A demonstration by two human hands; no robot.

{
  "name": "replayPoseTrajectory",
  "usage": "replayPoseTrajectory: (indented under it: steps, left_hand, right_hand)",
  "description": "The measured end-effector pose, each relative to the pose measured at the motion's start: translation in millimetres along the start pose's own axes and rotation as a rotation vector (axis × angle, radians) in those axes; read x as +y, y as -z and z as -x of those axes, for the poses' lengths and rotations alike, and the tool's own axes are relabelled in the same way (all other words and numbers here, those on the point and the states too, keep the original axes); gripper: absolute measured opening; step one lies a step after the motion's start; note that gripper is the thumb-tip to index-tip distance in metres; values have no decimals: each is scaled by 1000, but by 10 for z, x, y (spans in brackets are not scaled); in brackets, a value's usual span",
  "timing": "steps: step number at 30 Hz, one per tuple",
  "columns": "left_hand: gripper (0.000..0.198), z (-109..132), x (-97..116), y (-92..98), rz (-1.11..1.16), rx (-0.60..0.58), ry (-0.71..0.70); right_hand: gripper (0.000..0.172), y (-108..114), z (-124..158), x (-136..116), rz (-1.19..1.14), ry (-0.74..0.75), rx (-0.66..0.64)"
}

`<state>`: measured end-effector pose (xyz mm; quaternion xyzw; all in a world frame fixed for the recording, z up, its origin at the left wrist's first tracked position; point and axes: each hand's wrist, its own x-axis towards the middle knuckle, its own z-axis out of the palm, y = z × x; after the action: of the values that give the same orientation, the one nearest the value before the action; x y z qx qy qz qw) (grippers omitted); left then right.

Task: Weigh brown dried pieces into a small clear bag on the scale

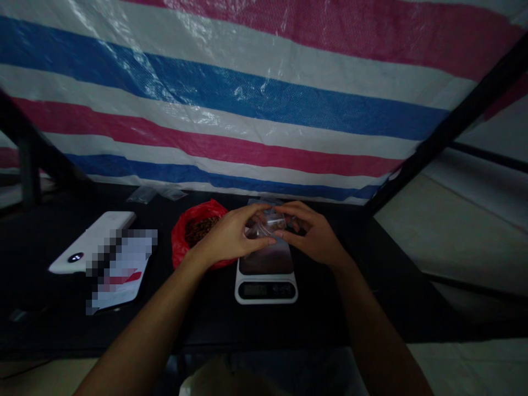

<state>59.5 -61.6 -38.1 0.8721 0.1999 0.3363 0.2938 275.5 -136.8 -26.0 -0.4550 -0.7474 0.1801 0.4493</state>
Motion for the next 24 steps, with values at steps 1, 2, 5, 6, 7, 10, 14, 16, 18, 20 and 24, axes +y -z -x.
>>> replayPoseTrajectory:
  steps: [1, 2, 5, 6, 7, 10, 14, 16, 18, 20, 24]
  left_hand:
    - [64, -2, 1, -1, 3, 4, -7]
    - [64, -2, 0, -3, 0, 8, -13]
    - [64, -1, -9, -14, -28, 8, -6]
    - [65, 1, -11, -18, -36, 5, -3]
    - [65, 3, -12, -22, -40, 3, -1]
    - [65, 8, -3, -28, -31, -2, -15]
    - [60, 4, 11, -23, -25, 3, -19]
    - [58, -4, 3, -20, -28, 34, -10]
    - [53, -13, -17, -18, -39, 96, 6]
    - [47, -21, -47, -18, -44, 172, 41]
    - [39, -32, -107, -20, -57, 307, 109]
  right_hand:
    - [44, 0, 4, -10, 4, 5, -7]
    - [46, -1, 9, -21, 11, 12, -16]
    - [51, -7, 22, -61, 41, 48, -36]
    - [52, -9, 25, -75, 49, 63, -37]
    - [52, -11, 28, -88, 57, 76, -36]
    - [51, -11, 31, -114, 78, 90, -26]
    - [37, 17, 34, -78, 45, 55, 36]
    - [32, 45, 40, -27, -38, 4, 109]
    - [39, 65, 51, 35, -125, -61, 145]
    - [48, 57, 64, 94, -165, -113, 103]
    - [37, -58, 88, 162, 32, -129, -135]
